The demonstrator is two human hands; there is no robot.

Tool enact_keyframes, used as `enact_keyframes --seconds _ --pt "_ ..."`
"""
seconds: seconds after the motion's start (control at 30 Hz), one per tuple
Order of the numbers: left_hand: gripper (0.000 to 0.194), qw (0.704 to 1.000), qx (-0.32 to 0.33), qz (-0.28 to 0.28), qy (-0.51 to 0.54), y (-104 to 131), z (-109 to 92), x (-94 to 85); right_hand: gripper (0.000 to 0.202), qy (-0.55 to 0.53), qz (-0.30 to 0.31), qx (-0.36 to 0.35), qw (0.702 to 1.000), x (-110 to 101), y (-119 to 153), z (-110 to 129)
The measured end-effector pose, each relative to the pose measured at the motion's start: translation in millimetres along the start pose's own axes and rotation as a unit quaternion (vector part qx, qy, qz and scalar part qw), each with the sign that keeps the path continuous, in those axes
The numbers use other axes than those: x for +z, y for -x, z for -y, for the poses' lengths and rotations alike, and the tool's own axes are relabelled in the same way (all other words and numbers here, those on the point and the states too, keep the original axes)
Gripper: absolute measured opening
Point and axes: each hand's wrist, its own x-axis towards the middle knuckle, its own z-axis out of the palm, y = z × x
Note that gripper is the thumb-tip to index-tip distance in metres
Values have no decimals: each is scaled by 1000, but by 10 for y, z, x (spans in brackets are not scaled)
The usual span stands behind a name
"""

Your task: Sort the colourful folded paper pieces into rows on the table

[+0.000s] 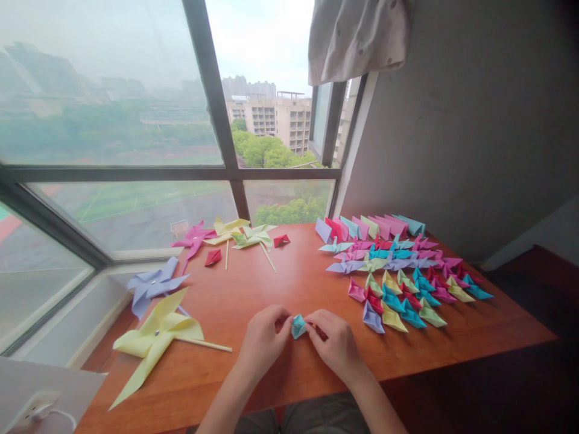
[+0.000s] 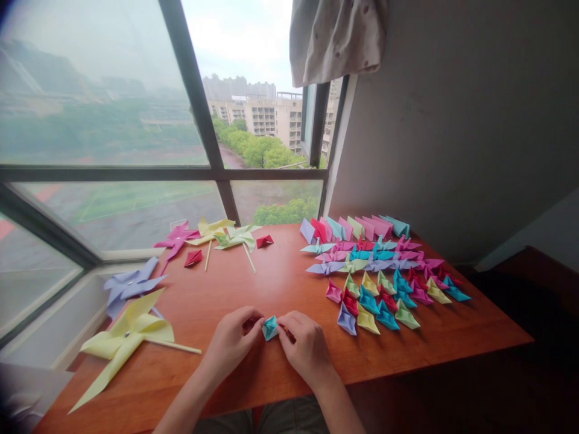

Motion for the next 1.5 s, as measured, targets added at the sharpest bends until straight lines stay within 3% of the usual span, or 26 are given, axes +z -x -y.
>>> enact_keyframes --seconds 0.3,0.53,0.8,0.9,1.03,1.27,1.4,1.5 --pt "19 1000 1 12 5 6 1 20 14 1 3 -1 1000 24 17 -19" --pt "21 1000 -4 -10 13 -14 32 -2 13 -5 -8 -6 1000 38 23 -40" --pt "30 999 12 -17 38 -37 191 -64 18 52 -84 -61 993 -93 159 56" --pt "28 1000 28 -11 2 -18 242 -30 16 78 -138 -59 986 -316 278 32" --pt "24 998 48 -1 -34 -3 272 7 13 159 -212 -45 963 -826 446 -98" --pt "26 999 42 -4 -34 -31 287 1 14 334 -312 36 889 -1793 859 -646" --pt "25 998 47 -3 -33 -36 295 4 29 386 -325 109 856 -2086 1105 -1047" --pt "26 998 48 -4 -36 -38 306 6 39 393 -308 144 855 -2154 1229 -1324"
